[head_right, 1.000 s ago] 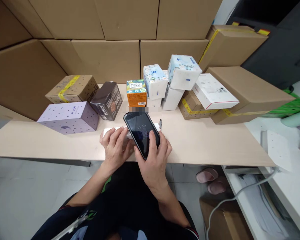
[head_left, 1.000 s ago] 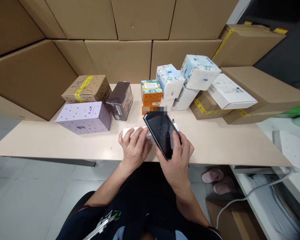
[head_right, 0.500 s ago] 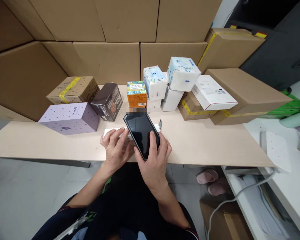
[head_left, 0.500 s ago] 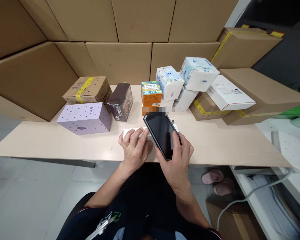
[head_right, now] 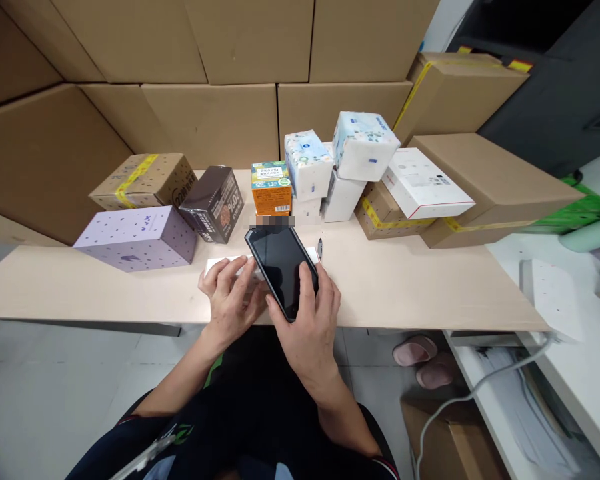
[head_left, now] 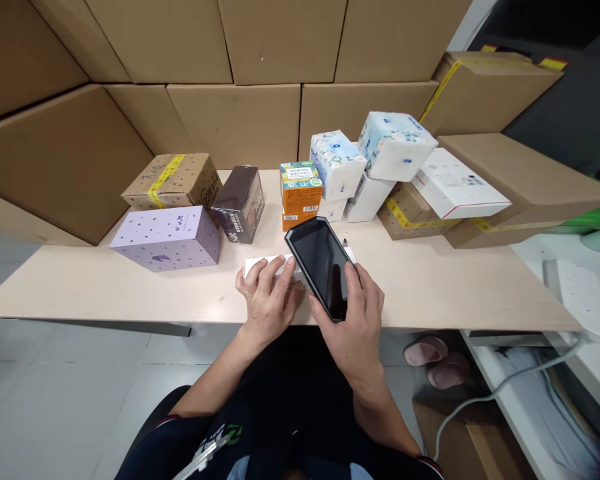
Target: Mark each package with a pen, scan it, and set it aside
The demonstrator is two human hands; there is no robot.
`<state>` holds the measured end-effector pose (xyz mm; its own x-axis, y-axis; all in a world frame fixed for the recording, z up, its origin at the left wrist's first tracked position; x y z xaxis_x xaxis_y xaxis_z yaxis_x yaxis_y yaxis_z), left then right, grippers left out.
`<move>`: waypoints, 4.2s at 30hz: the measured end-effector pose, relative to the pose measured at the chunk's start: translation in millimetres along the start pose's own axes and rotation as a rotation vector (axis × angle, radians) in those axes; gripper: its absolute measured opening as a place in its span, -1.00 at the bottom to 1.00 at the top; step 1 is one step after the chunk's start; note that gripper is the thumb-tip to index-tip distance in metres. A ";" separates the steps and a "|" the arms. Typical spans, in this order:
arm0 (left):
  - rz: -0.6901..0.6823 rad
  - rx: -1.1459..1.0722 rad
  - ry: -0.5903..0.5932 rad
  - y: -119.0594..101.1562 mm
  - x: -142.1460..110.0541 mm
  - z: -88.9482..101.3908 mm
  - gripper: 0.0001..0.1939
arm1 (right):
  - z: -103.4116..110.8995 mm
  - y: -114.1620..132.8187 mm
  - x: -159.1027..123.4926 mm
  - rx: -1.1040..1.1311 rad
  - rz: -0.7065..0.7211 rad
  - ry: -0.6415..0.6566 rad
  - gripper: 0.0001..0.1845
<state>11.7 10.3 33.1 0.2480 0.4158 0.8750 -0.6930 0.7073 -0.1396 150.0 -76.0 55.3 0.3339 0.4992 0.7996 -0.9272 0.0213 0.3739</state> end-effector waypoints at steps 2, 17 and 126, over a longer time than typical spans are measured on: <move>0.001 -0.005 0.007 -0.5 0.7 0.9 -0.45 | 0.7 -0.8 0.6 -0.002 0.007 0.005 -0.19; 0.014 -0.016 0.044 -1.6 2.7 4.0 -0.44 | 2.1 -2.5 3.1 0.002 0.034 0.016 -0.18; -0.042 0.214 0.535 55.0 87.7 -13.6 -0.44 | 12.4 -147.8 -32.6 -0.359 -0.360 0.053 -0.23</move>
<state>4.4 93.4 95.8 0.5478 0.6601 0.5139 -0.7825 0.6216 0.0357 278.2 -106.2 -20.2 0.6424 0.4485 0.6214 -0.7580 0.4918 0.4286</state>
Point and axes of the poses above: each hand's wrist, its own x-axis towards the middle knuckle, its own z-axis out of the back of the hand, y = z × x, the point moved 1 cm from there along x, towards the middle knuckle, and after that the axes turned 9 degrees about -y, right-handed, at the moved point
